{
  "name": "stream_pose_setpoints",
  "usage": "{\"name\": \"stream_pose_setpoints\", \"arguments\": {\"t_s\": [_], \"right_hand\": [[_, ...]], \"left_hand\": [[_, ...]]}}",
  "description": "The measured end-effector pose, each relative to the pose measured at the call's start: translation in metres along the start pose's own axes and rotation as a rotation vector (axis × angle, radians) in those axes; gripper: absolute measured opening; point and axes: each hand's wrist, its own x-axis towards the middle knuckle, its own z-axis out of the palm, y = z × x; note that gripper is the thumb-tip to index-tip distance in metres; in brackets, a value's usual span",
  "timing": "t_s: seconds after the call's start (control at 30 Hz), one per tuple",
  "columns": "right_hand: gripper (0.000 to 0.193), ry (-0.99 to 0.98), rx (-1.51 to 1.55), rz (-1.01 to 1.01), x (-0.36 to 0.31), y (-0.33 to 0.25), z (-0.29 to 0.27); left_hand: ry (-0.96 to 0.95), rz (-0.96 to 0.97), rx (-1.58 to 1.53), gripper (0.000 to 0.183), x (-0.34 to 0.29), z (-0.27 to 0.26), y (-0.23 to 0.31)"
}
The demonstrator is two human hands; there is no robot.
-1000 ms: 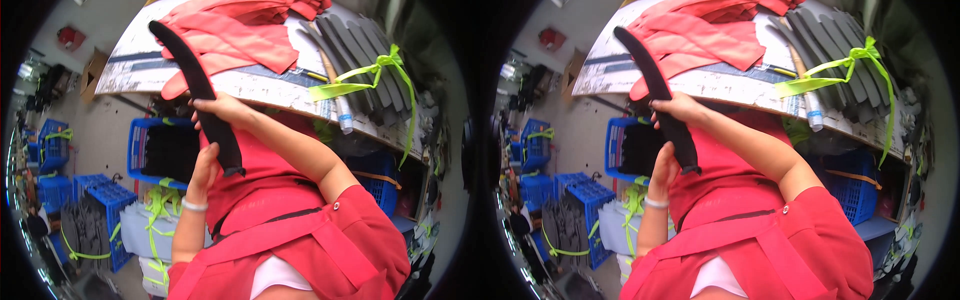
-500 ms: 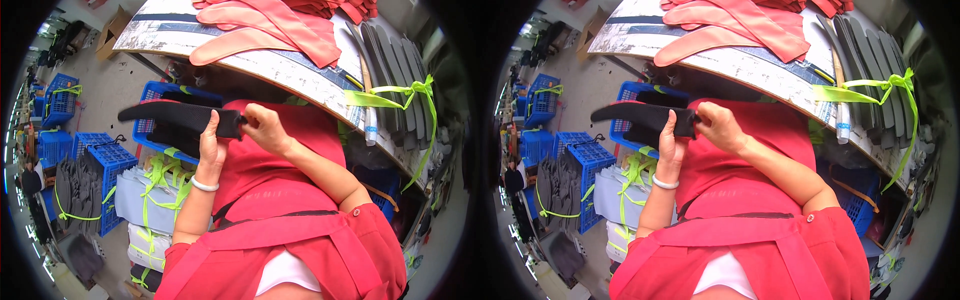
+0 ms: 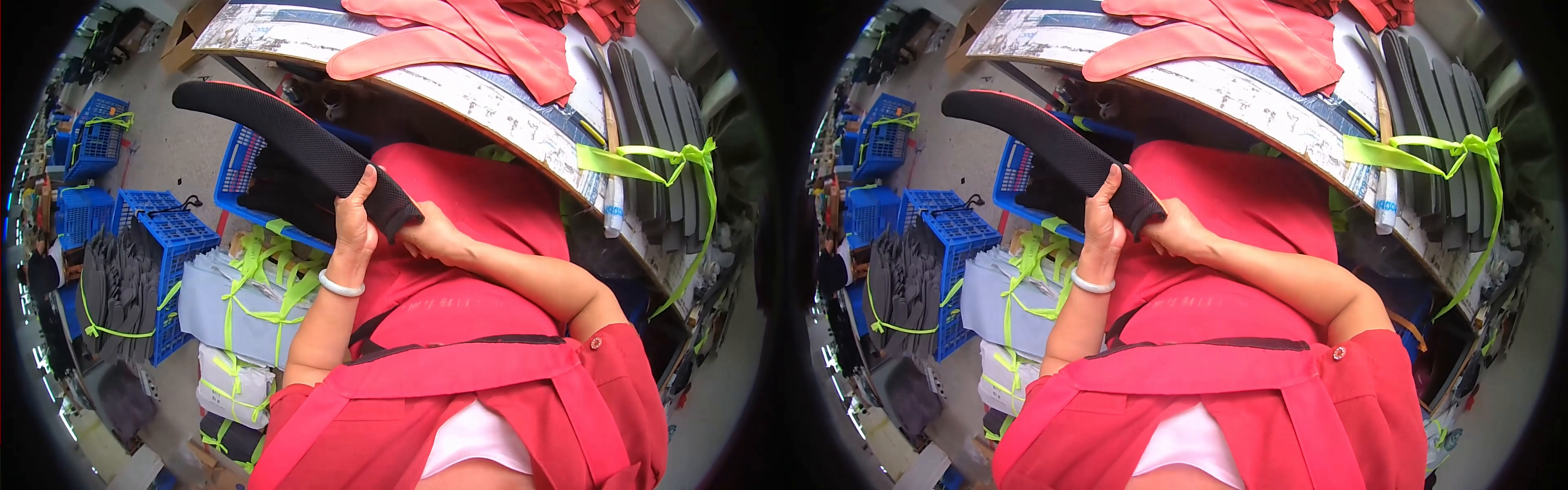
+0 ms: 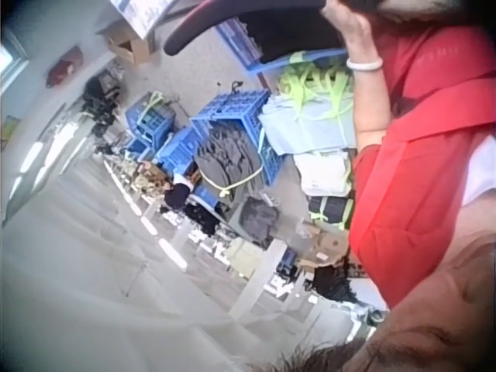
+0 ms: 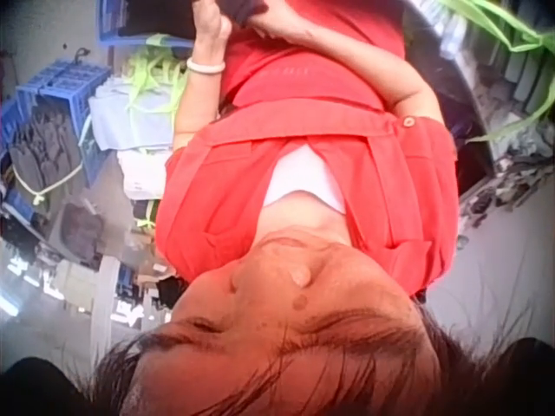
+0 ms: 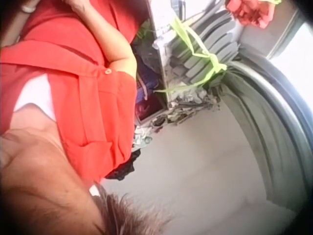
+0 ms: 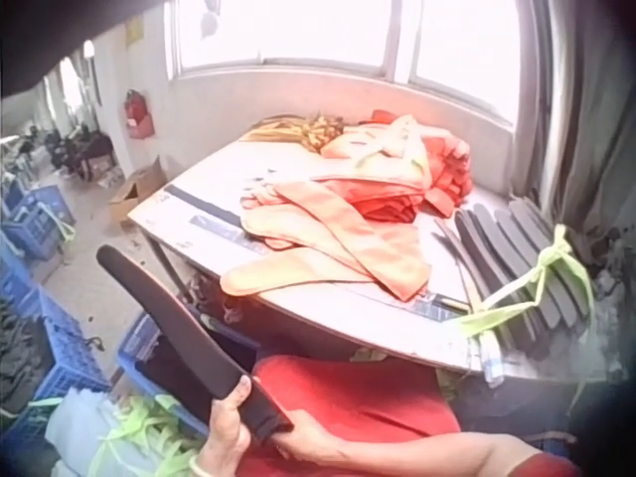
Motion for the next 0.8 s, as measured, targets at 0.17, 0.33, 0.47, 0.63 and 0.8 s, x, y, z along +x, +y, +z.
{"name": "stream_pose_setpoints", "arguments": {"t_s": [0.17, 0.33, 0.47, 0.63, 0.8], "right_hand": [[0.033, -0.258, -0.436, 0.060, 0.000, -0.015, -0.029], [0.033, 0.007, -0.133, -0.103, 0.012, -0.030, -0.039], [0.020, 0.068, -0.228, -0.441, 0.025, -0.035, -0.031], [0.024, 0.074, -0.258, -0.288, 0.015, -0.040, -0.033], [0.035, 0.179, -0.686, -0.520, 0.016, -0.031, -0.017]], "left_hand": [[0.012, 0.012, -0.091, 0.021, 0.002, -0.020, 0.019], [-0.052, 0.069, -0.009, 0.020, 0.004, -0.028, 0.024], [-0.257, -0.146, 0.130, 0.018, -0.034, 0.002, 0.015], [-0.320, -0.122, 0.255, 0.022, -0.031, -0.007, 0.004], [-0.379, 0.006, 0.380, 0.047, -0.030, -0.020, 0.001]]}}
